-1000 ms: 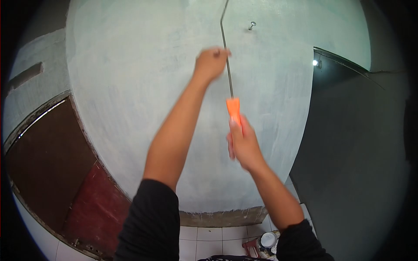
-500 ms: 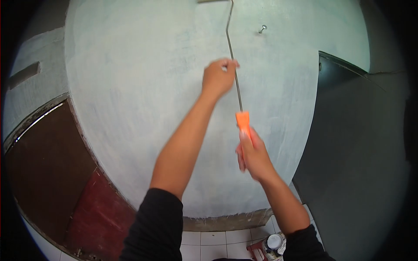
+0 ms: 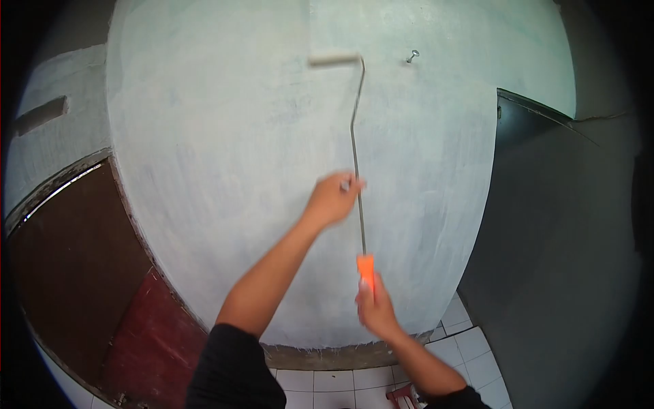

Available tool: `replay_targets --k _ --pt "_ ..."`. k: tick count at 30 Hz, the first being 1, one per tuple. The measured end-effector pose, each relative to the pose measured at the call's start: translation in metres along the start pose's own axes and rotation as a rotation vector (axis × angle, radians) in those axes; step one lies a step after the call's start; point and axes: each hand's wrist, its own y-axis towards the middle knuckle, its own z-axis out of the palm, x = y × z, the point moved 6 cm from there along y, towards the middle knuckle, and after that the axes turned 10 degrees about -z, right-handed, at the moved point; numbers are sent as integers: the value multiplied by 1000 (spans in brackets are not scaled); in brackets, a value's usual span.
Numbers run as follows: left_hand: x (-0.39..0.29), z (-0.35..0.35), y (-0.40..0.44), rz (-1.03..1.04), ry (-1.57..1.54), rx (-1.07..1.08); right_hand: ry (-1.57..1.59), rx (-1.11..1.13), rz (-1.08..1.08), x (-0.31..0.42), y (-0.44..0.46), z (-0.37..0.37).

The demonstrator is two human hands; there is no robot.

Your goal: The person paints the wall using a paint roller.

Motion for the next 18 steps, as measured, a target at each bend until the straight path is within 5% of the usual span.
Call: replay_targets --k 3,5,18 --pt "30 25 -44 -44 -97 -12 33 2 74 -27 -36 13" --pt "23 16 -52 16 43 -211 35 -14 104 -28 -36 20" --pt "-89 -134 138 77 -22 -384 77 13 -110 161 162 45"
